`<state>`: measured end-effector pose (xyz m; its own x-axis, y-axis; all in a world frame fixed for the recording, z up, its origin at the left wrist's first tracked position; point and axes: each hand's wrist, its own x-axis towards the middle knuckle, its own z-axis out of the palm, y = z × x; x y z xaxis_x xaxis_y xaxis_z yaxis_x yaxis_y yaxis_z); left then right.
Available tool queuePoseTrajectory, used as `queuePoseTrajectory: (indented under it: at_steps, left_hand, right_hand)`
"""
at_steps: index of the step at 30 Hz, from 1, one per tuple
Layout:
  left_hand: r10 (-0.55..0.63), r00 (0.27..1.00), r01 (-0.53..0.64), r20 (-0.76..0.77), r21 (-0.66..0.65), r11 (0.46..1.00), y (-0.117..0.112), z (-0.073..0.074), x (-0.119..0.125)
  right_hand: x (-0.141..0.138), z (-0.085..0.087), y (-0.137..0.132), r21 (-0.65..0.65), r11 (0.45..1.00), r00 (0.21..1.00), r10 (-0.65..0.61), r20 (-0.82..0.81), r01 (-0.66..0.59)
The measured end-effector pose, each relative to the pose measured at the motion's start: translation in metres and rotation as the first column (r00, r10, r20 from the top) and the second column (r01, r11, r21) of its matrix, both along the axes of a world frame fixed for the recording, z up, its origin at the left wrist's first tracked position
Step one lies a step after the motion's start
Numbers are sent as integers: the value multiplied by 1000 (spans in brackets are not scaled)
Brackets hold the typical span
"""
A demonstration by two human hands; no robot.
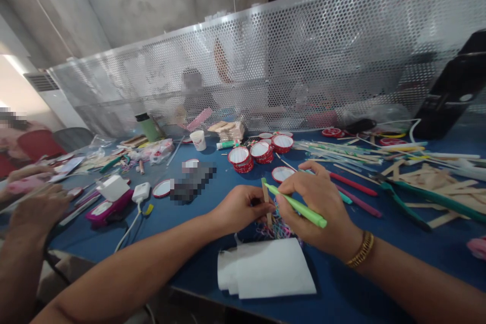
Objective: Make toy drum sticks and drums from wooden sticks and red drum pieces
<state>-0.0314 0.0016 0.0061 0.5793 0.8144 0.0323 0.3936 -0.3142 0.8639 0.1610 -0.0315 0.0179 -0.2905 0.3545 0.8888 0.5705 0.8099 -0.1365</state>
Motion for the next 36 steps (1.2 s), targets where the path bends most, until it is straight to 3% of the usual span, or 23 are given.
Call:
queuePoseTrajectory:
  at_steps: [9,23,36]
  left_hand:
    - [-13,1000,14,-18,57,998,0,0,0]
    - [-24,1000,24,-4,20,999,-1,2,0]
    - [-22,1000,22,15,1,1000,0,0,0]
  right_hand:
    - [-1,-1,0,-9,1000,1000,-1,8,1]
    - [4,-1,5,1,998,998,-65,8,65]
    - [-2,0,-1,21,1000,1000,-15,7,14]
